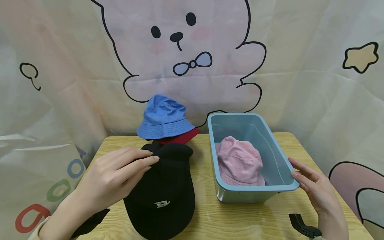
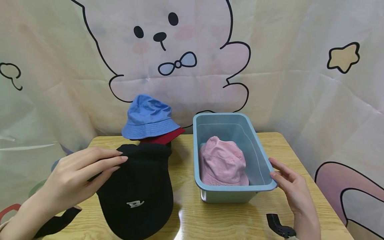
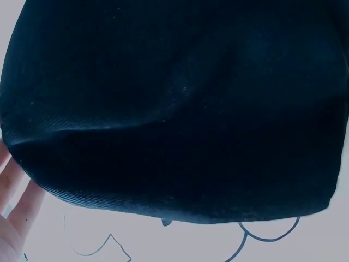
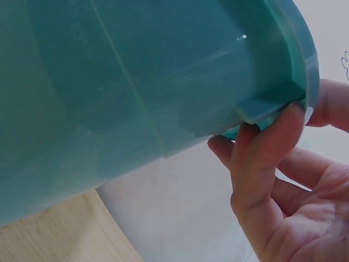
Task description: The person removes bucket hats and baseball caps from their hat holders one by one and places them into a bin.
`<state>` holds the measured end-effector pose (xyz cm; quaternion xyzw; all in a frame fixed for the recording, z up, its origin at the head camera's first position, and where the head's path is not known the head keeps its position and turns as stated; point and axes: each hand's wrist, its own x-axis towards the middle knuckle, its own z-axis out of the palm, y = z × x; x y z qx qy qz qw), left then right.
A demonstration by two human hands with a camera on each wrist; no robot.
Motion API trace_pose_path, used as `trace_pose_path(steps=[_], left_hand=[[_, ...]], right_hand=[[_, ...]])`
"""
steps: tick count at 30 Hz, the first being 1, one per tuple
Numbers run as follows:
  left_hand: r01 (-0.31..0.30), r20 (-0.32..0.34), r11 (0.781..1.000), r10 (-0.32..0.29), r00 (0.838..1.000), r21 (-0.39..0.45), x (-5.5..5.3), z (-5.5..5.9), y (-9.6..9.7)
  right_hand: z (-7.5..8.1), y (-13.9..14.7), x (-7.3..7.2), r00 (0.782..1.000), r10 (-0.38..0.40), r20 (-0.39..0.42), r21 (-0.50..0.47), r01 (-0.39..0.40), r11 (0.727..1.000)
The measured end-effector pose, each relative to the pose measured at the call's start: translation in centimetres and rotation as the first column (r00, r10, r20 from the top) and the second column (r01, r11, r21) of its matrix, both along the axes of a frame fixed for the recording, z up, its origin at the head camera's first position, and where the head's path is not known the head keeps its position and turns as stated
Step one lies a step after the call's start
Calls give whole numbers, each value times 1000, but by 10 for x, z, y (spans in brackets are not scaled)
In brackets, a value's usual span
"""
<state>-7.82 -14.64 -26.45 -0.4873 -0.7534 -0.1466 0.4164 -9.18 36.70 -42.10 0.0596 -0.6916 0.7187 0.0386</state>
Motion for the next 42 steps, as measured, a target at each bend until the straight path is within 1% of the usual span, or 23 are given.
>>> trace_pose_path(steps=[4,10,14,22,26,29,32,35,37,42], left_hand=[[-17,2,1000,17,1000,-7,2,1,-2],[3,-4,1000,-3,1000,-1,4,3,-2],[1,-9,1000,-1,1000,-5,5,6,-1],[29,-56,1000,-29,998,1,4,12,2],[39,-73,999,-38,997,4,2,11,0],[48,-77,999,-48,996,5,-2,8,-1],[73,-75,997,-73,995,3,-5,8,-1],[103,-79,995,-103,991,-8,-7,11,3],[130,-99,991,-130,986,-15,-10,14,7],[128,-142,989,-138,980,-75,-13,21,20]], right_hand=[[0,0,0,1000,3,2,1,-3,1000],[0,0,0,1000,6,-8,0,-6,1000],[0,-1,0,1000,8,-16,-6,-8,1000],[-1,-1,0,1000,9,-26,-2,-9,1000],[-1,0,0,999,13,-30,0,-13,1000],[-1,0,0,999,18,-31,-2,-18,1000],[-1,0,0,999,18,-28,-4,-18,1000],[-1,0,0,1000,16,-26,-5,-16,1000],[-1,0,0,1000,14,-25,-6,-14,1000],[0,0,0,1000,9,-15,-4,-9,1000]])
